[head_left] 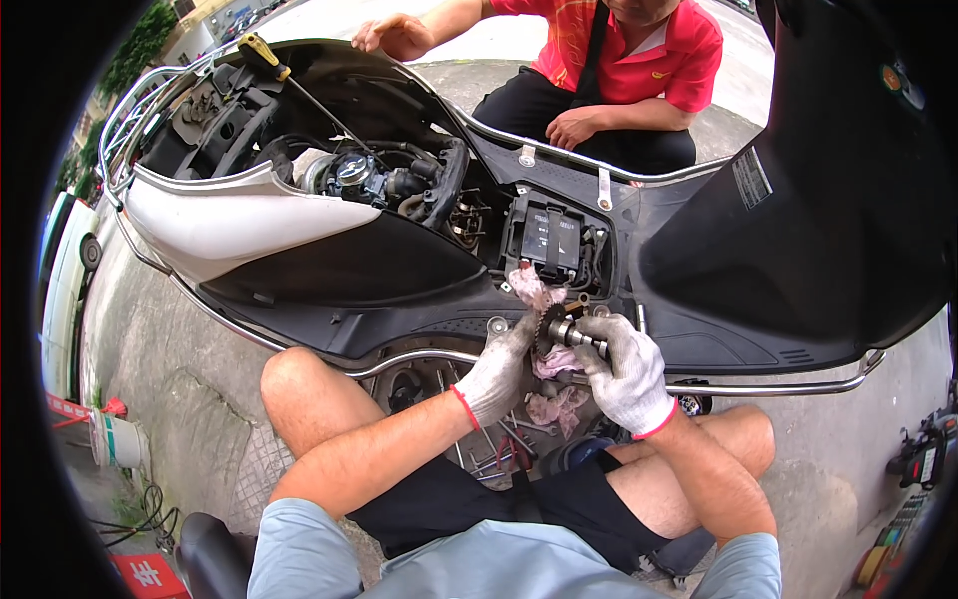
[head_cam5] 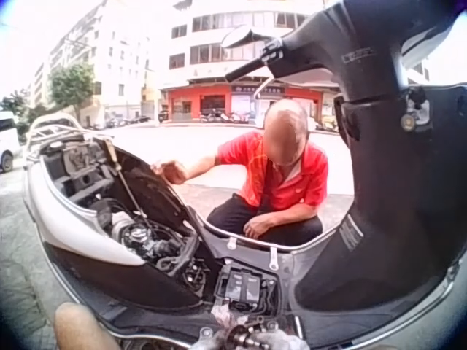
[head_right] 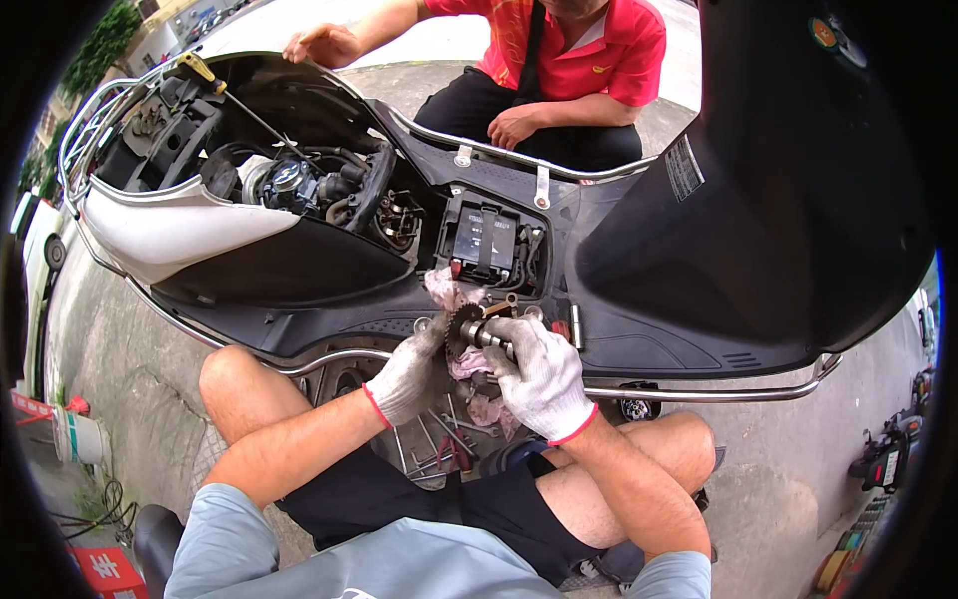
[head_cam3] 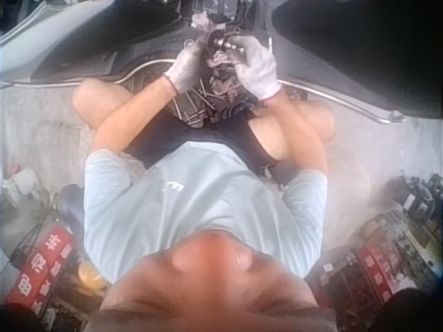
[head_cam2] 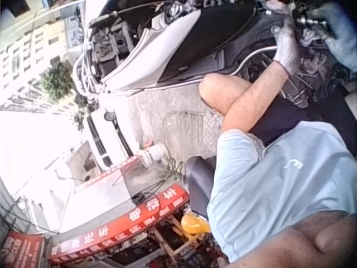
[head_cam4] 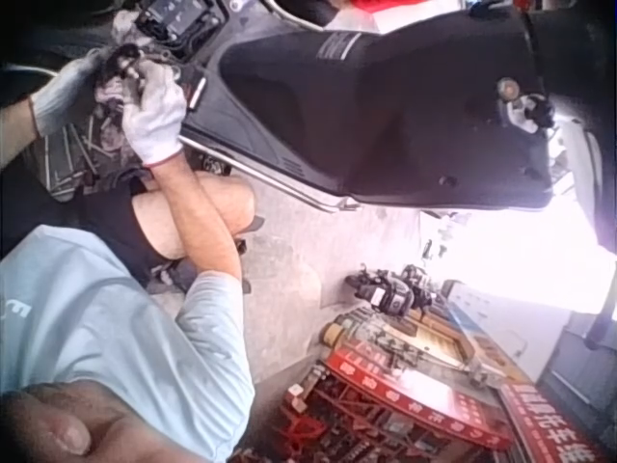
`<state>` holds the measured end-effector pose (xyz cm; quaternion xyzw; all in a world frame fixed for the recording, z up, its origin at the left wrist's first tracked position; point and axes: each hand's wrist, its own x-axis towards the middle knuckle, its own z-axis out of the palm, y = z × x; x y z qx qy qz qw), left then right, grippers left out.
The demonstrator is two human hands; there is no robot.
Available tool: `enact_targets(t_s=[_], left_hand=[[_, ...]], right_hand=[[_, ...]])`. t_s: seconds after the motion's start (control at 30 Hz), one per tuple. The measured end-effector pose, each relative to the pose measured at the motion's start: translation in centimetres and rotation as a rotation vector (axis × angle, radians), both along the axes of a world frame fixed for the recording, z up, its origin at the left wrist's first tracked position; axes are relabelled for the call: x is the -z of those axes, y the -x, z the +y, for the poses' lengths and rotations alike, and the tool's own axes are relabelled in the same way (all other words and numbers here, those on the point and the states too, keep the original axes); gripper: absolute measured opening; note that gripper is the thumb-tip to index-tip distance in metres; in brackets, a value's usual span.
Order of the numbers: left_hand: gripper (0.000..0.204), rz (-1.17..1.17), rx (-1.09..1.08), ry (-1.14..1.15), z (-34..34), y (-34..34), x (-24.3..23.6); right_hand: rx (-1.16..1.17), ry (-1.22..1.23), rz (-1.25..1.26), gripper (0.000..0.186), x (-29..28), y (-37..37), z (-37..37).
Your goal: Inspecting and cleaning the camshaft and rocker arm assembly during a motorcycle engine repair.
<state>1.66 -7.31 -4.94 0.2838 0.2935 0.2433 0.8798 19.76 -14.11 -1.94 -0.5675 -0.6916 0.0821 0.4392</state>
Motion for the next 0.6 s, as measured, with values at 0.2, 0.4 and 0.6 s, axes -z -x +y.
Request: enact_targets(t_s=[0.2,0.4,0.6], left_hand=[[0.044,0.61,0.091,-0.224,1.9,0.8,-1.4],[0.031,0.576,-0.153,-0.754,1.4,0.7,0.1],[0.032,0.667,-0.116,-1.435,-1.0,0.0,0.0]], right_hand=[[-0.002,-0.024,-0.212,0.025,-1.1,-0.4,-0.1],[0.04,-0.019,-0.137,0.022,-0.5,-0.5,0.2],[0.089,0.101,-0.169,0.02,0.1,0.0,0.0]])
